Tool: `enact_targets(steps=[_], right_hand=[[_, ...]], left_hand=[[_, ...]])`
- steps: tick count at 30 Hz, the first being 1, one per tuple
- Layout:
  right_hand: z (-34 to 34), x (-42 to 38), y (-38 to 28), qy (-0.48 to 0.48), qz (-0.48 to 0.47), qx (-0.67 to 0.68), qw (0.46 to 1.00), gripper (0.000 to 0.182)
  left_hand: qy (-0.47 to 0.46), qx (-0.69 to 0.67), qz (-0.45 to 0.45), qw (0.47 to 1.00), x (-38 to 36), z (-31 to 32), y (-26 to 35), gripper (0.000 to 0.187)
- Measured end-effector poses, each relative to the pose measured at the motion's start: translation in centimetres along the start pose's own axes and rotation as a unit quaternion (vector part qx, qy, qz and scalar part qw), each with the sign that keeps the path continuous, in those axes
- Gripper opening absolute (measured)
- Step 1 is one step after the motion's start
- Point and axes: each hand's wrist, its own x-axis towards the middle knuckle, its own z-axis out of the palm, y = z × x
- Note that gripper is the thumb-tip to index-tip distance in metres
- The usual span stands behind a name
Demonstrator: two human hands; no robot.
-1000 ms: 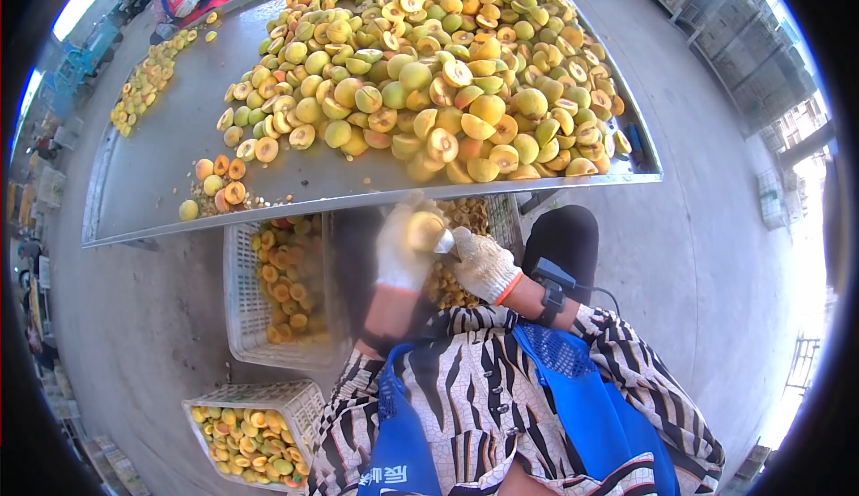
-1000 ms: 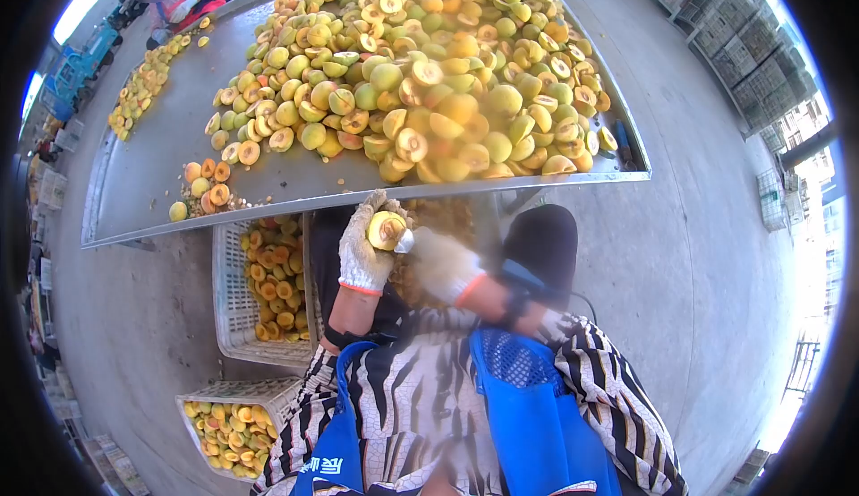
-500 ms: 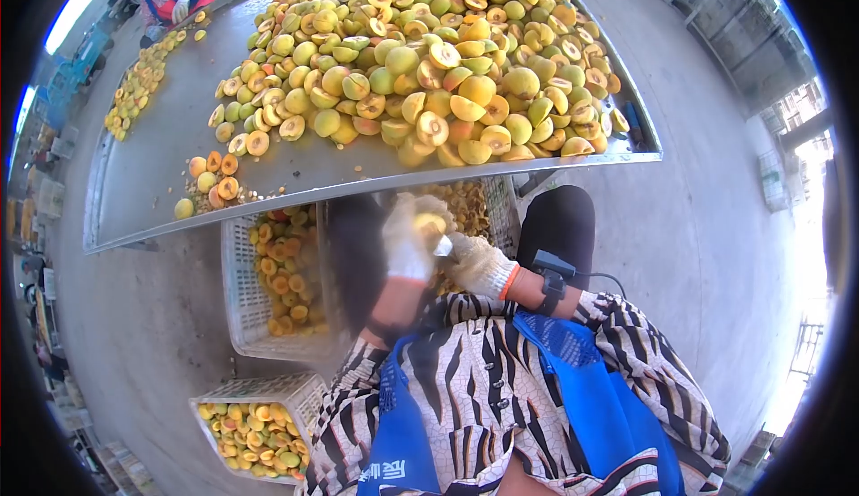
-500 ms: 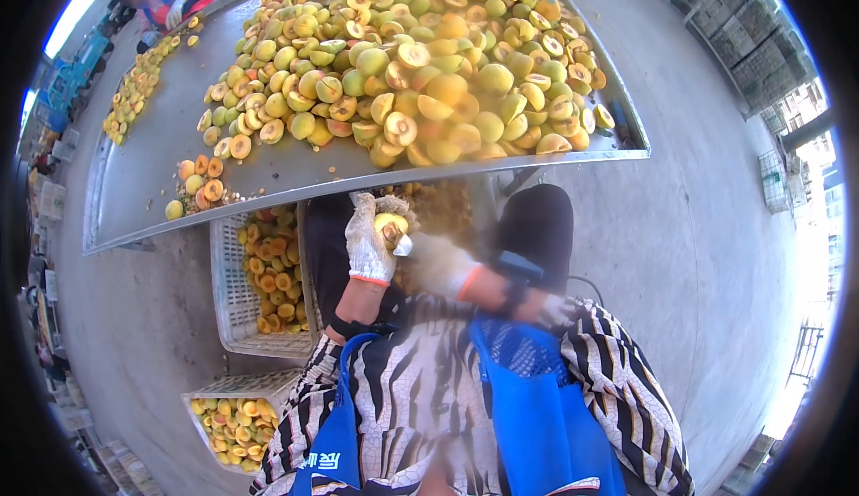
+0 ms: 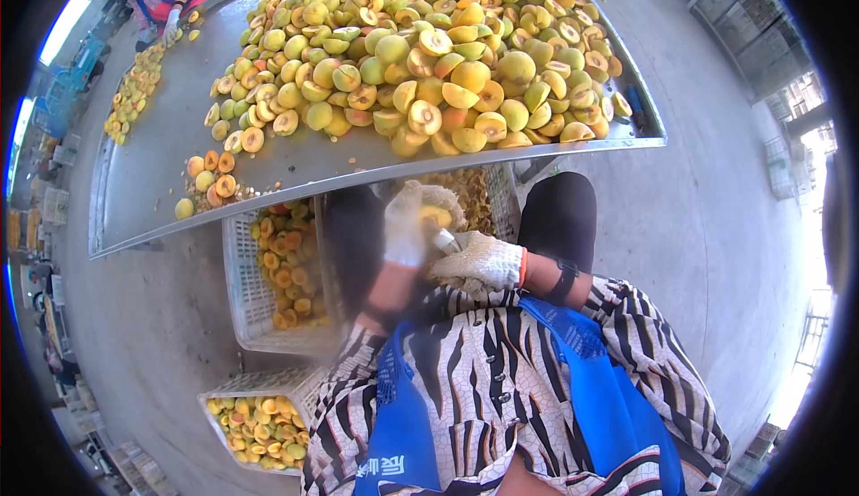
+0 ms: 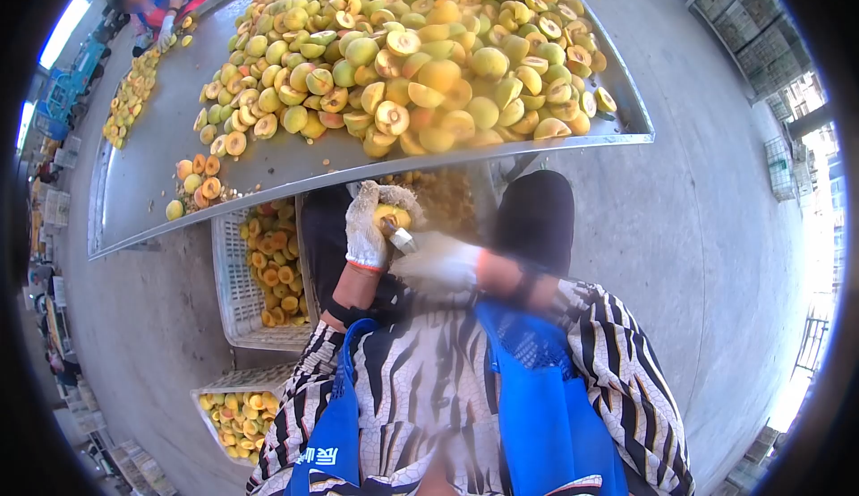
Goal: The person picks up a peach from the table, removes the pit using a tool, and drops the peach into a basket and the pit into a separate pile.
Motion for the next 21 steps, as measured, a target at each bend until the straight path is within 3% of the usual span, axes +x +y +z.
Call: enact_targets(steps=[1, 2, 3, 5, 7, 9, 10, 12, 14, 17, 19, 21], right_hand=[[-0.5, -0.5, -0.7, -0.058, 0.053, 0.122, 0.989, 0.018], [-0.6, -0.3, 0.3, -0.075, 0.017, 0.138, 0.987, 0.017], [-0.6, -0.2, 0.5, -0.094, -0.019, 0.155, 0.983, 0.017], [-1.3, -0.7, 0.5, -0.157, 0.095, 0.321, 0.929, 0.016], [-2.1, -0.4, 1.4, -0.216, 0.121, 0.402, 0.882, 0.017], [-2.3, 0.0, 2.1, -0.210, 0.037, 0.284, 0.935, 0.018], [-2.2, 0.0, 2.2, -0.167, -0.060, 0.116, 0.977, 0.020], [-2.0, -0.1, 2.0, -0.094, -0.097, -0.088, 0.987, 0.023], [-1.3, -0.7, -0.2, -0.043, 0.014, -0.147, 0.988, 0.028], [-2.3, -0.2, 1.1, -0.097, -0.022, 0.062, 0.993, 0.017], [-3.7, 1.2, 3.5, -0.209, 0.059, 0.179, 0.960, 0.018], [-3.8, 1.8, 4.6, -0.249, 0.072, 0.263, 0.929, 0.020]], left_hand=[[0.012, -0.039, -0.010, 0.999, 0.3, 0.2, -0.3, 0.033], [0.024, -0.078, -0.019, 0.996, 0.5, 0.2, -0.6, 0.032], [0.005, -0.010, 0.038, 0.999, 0.7, 0.0, -1.2, 0.038], [-0.026, 0.096, 0.116, 0.988, 1.0, -0.5, -2.1, 0.047], [-0.040, 0.138, 0.132, 0.981, 1.1, -0.8, -2.6, 0.049], [-0.047, 0.085, 0.083, 0.992, 1.6, -1.4, -3.4, 0.034], [-0.050, 0.026, 0.042, 0.998, 2.0, -1.9, -3.7, 0.027], [-0.029, -0.093, -0.039, 0.995, 2.2, -2.2, -4.2, 0.035], [-0.016, -0.141, -0.070, 0.987, 1.2, -0.7, -2.5, 0.037], [-0.091, 0.002, 0.016, 0.996, 0.1, -0.5, -1.3, 0.031], [-0.142, 0.108, 0.041, 0.983, -0.9, 0.5, 1.7, 0.024], [-0.157, 0.164, 0.039, 0.973, -1.5, 0.7, 3.8, 0.021]])
